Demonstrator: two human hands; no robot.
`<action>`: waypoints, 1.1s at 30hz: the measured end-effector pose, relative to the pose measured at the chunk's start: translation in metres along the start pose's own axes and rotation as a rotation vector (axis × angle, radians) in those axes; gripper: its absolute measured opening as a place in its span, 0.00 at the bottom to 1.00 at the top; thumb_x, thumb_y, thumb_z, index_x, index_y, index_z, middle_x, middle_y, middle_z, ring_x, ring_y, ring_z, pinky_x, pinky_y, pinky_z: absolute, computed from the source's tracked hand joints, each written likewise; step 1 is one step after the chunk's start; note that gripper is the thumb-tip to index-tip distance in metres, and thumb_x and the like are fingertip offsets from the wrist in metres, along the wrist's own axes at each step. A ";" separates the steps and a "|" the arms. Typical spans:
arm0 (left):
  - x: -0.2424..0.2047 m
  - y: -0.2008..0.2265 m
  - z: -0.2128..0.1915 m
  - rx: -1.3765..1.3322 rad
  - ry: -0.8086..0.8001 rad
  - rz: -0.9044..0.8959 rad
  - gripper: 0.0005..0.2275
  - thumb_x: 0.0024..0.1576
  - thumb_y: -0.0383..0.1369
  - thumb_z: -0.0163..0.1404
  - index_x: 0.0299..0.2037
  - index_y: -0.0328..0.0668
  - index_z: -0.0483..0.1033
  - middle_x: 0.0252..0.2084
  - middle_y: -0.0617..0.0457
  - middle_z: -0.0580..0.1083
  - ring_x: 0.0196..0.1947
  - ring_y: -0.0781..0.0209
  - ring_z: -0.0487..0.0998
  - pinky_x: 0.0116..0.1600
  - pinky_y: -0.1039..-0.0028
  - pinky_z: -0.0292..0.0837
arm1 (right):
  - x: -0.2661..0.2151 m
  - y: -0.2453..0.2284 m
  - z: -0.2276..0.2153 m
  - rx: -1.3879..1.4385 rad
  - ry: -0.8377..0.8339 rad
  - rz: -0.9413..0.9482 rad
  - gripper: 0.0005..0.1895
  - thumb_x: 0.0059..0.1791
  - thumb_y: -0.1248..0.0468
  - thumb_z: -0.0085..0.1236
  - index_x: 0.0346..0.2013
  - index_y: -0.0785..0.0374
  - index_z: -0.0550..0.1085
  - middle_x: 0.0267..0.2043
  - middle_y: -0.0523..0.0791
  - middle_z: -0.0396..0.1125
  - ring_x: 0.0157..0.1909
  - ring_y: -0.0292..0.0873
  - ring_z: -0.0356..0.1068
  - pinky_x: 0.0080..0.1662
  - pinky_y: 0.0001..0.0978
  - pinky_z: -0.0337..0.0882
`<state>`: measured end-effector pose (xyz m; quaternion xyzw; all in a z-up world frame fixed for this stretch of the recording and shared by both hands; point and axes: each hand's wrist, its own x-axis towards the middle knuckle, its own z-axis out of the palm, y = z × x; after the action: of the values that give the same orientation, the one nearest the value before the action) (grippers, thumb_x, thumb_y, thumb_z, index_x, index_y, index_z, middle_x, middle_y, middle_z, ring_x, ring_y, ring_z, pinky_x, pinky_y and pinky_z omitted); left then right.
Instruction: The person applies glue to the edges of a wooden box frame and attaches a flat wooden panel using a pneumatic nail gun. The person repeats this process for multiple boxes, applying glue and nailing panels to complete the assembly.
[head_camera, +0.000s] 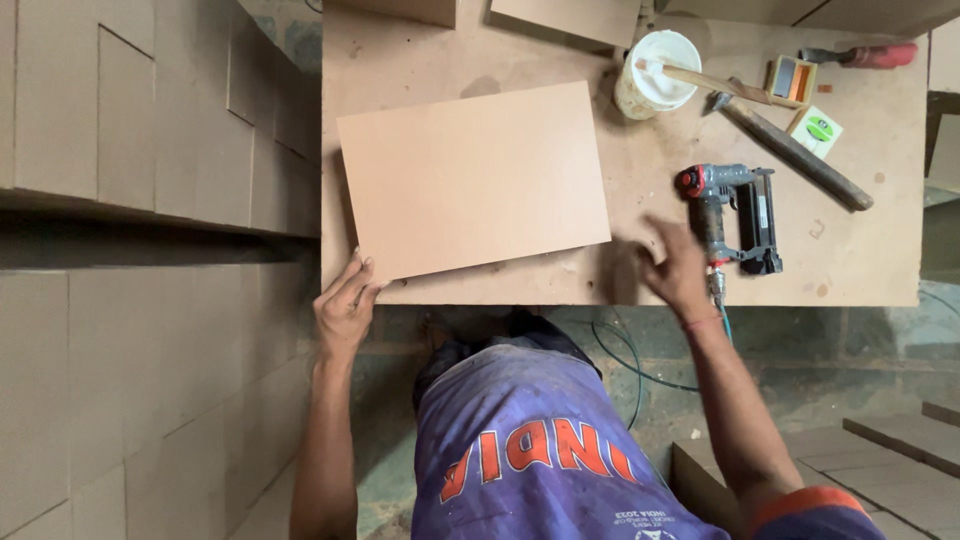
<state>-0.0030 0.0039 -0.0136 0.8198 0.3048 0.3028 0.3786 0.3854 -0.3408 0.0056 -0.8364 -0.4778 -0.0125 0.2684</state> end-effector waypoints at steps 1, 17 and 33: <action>0.000 0.000 0.000 -0.007 -0.002 -0.007 0.14 0.54 0.22 0.61 0.51 0.30 0.79 0.58 0.35 0.76 0.59 0.46 0.79 0.59 0.66 0.79 | -0.003 0.013 -0.007 -0.150 0.006 0.063 0.32 0.47 0.67 0.65 0.65 0.68 0.68 0.55 0.58 0.71 0.55 0.58 0.70 0.56 0.46 0.71; 0.003 0.015 -0.006 0.029 -0.017 0.013 0.15 0.54 0.21 0.61 0.52 0.29 0.79 0.58 0.35 0.75 0.59 0.44 0.78 0.59 0.64 0.78 | 0.021 0.033 -0.086 0.336 -0.075 0.992 0.16 0.51 0.63 0.60 0.45 0.73 0.70 0.30 0.48 0.67 0.28 0.47 0.66 0.29 0.42 0.65; 0.003 0.011 -0.005 0.019 -0.039 0.039 0.16 0.55 0.24 0.62 0.53 0.30 0.78 0.59 0.34 0.74 0.59 0.42 0.78 0.59 0.64 0.78 | 0.030 -0.168 -0.124 0.650 -0.319 1.000 0.16 0.55 0.55 0.54 0.34 0.66 0.69 0.22 0.43 0.63 0.24 0.38 0.64 0.30 0.35 0.70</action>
<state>-0.0014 0.0026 -0.0017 0.8349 0.2840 0.2913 0.3708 0.2954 -0.3076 0.1937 -0.8262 -0.0414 0.3862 0.4081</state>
